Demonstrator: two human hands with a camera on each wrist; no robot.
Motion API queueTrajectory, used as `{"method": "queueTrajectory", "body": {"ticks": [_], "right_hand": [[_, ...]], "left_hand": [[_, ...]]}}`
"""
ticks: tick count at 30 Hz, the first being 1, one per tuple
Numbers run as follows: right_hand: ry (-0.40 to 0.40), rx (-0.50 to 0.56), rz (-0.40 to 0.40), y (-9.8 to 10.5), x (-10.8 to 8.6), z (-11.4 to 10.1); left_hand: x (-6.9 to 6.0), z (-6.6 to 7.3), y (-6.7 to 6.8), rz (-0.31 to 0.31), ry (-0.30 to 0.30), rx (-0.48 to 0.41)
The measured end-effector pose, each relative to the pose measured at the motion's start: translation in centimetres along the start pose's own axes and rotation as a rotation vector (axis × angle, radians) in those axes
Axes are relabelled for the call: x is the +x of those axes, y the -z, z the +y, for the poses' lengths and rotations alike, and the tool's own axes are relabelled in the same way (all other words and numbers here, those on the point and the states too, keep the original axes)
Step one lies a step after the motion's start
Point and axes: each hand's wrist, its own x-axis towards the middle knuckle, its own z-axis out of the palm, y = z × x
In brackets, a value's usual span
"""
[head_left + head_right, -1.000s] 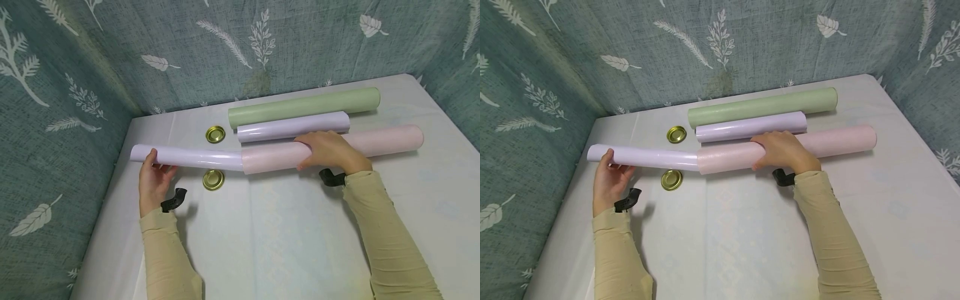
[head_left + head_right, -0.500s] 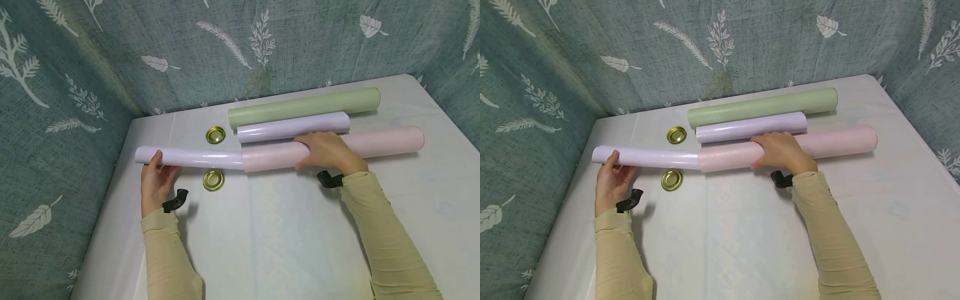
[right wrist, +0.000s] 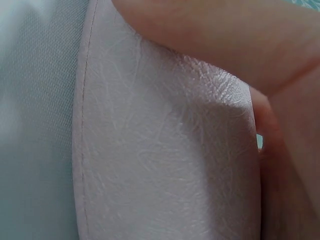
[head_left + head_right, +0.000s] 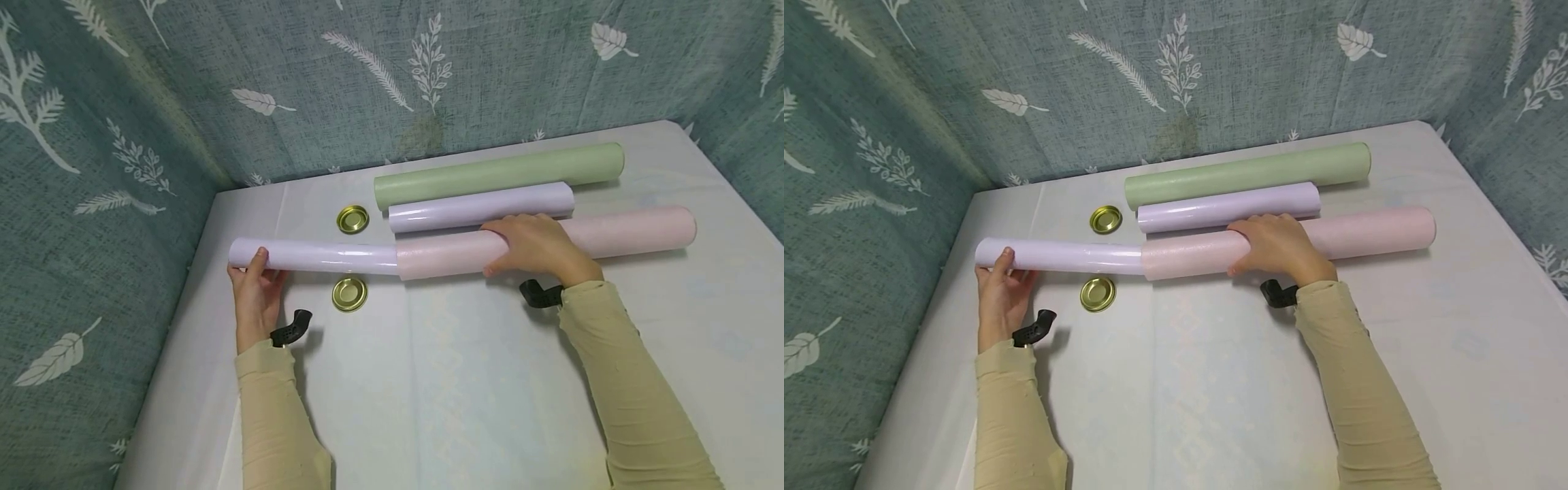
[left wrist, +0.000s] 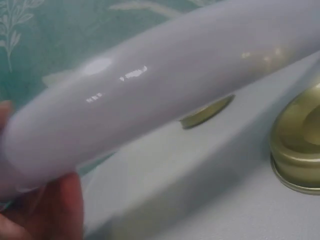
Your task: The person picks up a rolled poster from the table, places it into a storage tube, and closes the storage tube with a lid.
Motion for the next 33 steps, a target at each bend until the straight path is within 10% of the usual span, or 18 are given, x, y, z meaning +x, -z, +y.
{"method": "queueTrajectory", "body": {"ticks": [13, 23, 33], "right_hand": [[0.002, -0.016, 0.008, 0.06, 0.04, 0.03], [0.002, -0.024, -0.006, -0.20, 0.28, 0.12], [0.006, -0.024, -0.007, -0.16, 0.26, 0.13]], "left_hand": [[0.01, -0.33, 0.28, -0.076, -0.027, -0.035], [-0.12, -0.37, 0.29, -0.083, 0.051, 0.247], [-0.10, -0.24, 0.18, -0.118, 0.095, 0.349]]}}
